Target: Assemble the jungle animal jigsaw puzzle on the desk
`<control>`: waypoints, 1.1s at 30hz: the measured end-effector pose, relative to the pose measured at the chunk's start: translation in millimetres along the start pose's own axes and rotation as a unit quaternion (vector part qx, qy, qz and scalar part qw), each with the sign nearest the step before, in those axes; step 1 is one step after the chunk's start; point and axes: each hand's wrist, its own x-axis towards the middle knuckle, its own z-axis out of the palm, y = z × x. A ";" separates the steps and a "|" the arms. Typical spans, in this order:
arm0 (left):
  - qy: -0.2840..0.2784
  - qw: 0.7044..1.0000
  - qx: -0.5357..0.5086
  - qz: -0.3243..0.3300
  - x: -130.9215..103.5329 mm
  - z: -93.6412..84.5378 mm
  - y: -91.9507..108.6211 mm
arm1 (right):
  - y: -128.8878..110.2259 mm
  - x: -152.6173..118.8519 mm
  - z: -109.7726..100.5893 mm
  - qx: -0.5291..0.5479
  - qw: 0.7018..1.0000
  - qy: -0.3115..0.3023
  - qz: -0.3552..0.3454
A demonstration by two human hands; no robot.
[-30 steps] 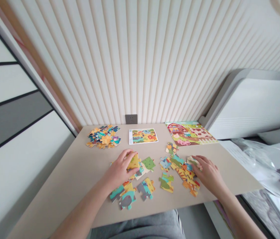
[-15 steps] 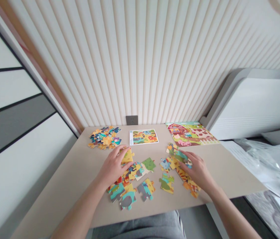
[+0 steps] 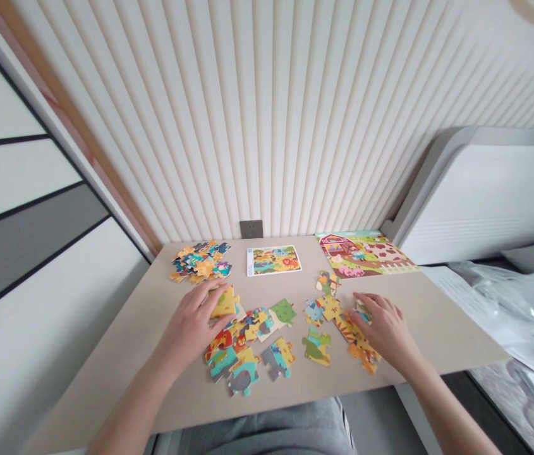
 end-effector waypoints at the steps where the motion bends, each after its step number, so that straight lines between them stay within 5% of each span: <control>1: -0.003 1.000 0.000 -0.007 -8.7 -2.3 -0.5 | -13.3 1.4 -0.6 0.007 1.000 -0.008 -0.026; 5: -0.015 0.998 -0.004 -0.058 -51.7 2.5 -3.6 | -54.1 7.6 4.6 0.010 0.997 -0.032 -0.064; 10: 0.007 0.994 -0.029 -0.109 -86.5 14.7 -5.0 | -63.5 13.1 11.4 0.001 0.998 -0.040 -0.048; 17: 0.016 0.987 -0.029 -0.157 -91.0 18.9 0.7 | -13.9 8.9 -3.8 -0.046 0.999 0.009 0.017; 23: 0.020 0.987 -0.001 -0.157 -93.0 20.4 2.6 | 23.8 -1.1 3.7 -0.081 0.995 -0.010 0.050; 27: 0.028 0.987 -0.015 -0.160 -92.3 18.5 5.7 | 15.2 -4.3 6.1 -0.058 0.998 0.030 0.018; 33: 0.043 0.982 0.000 -0.182 -94.0 20.3 6.0 | -29.5 -17.9 3.0 0.057 0.988 0.041 -0.134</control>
